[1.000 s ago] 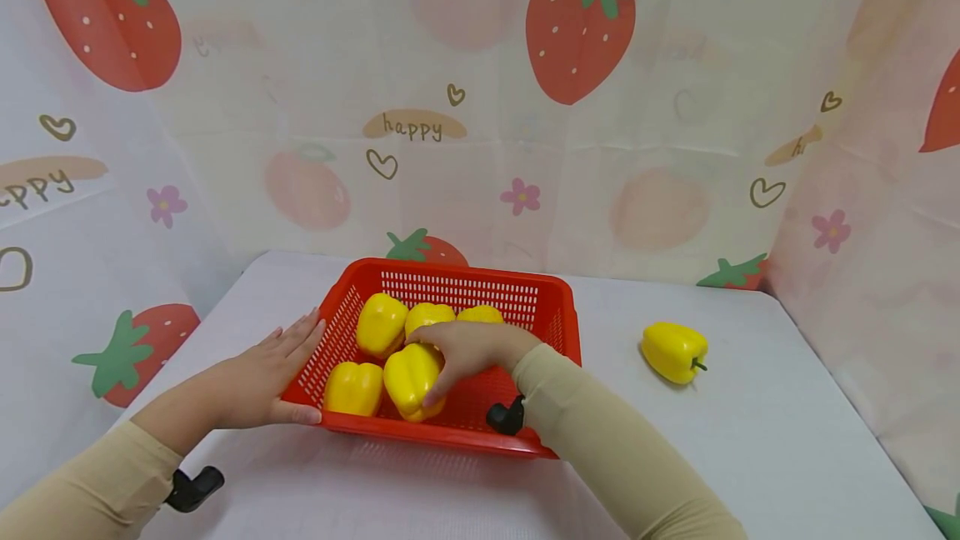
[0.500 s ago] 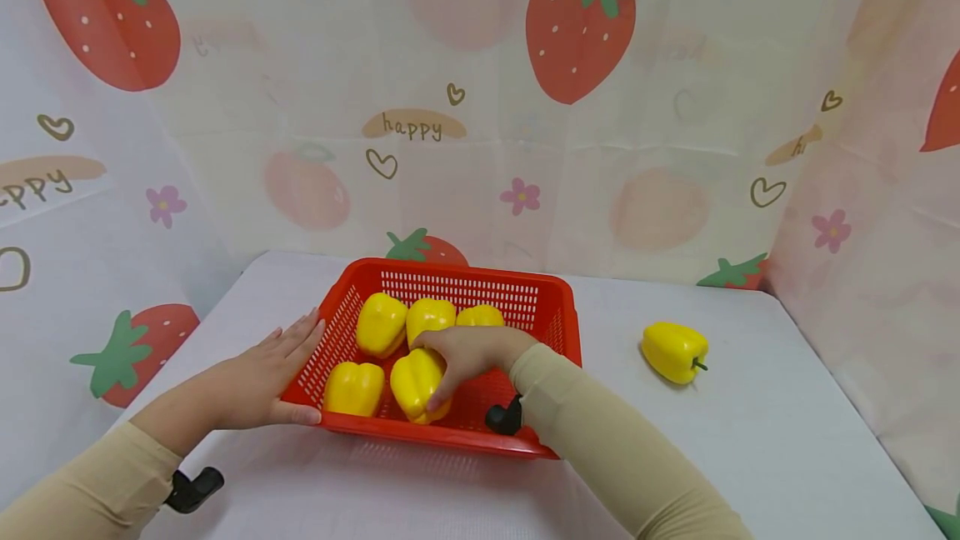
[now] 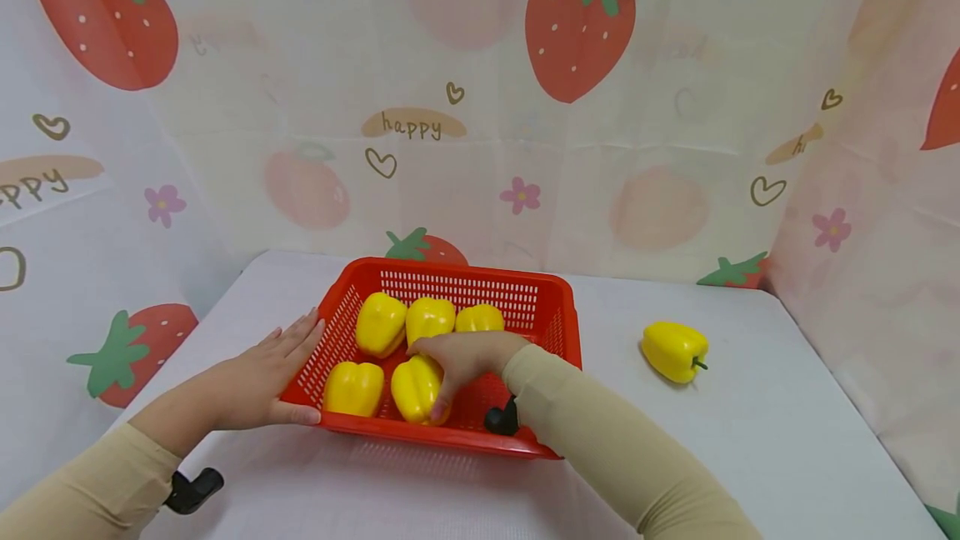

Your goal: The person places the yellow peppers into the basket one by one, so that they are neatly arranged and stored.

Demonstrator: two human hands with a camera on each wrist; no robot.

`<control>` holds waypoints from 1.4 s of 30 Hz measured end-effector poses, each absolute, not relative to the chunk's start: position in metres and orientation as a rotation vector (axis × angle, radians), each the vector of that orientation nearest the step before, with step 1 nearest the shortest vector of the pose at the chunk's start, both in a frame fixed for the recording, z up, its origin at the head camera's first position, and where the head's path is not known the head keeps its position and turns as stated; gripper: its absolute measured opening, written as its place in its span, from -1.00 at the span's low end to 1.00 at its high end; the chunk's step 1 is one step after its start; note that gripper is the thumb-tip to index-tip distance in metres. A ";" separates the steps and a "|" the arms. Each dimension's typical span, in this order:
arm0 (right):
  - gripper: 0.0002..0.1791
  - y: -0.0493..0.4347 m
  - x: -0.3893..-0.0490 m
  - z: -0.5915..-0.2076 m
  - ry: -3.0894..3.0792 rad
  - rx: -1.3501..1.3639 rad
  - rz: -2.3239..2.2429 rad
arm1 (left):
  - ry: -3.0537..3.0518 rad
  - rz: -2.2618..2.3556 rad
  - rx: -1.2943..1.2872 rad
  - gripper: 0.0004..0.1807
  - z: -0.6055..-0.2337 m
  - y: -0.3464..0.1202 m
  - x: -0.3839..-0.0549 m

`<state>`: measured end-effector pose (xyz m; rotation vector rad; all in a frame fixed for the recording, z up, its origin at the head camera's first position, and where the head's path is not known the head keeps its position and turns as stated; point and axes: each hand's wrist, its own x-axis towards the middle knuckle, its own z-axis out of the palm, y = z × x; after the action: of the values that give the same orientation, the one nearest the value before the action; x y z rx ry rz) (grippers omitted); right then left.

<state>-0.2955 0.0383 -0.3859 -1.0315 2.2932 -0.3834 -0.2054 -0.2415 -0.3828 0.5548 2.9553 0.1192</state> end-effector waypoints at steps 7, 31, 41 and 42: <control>-0.02 0.040 -0.296 -0.386 2.273 -0.994 -0.352 | 2.964 0.104 0.563 0.35 -0.385 -0.242 -0.207; -0.56 0.039 -0.302 -0.389 2.285 -1.054 -0.507 | 2.961 0.124 0.550 0.35 -0.384 -0.242 -0.207; -0.49 0.044 -0.305 -0.385 2.278 -1.002 -0.595 | 2.959 0.132 0.544 0.35 -0.383 -0.241 -0.206; -0.49 0.044 -0.305 -0.384 2.278 -1.003 -0.607 | 2.959 0.130 0.543 0.35 -0.383 -0.241 -0.206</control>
<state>-0.3048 0.0443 -0.3839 -1.0033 2.2782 -0.6069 -0.2064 -0.2409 -0.3829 0.5433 2.9589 0.1302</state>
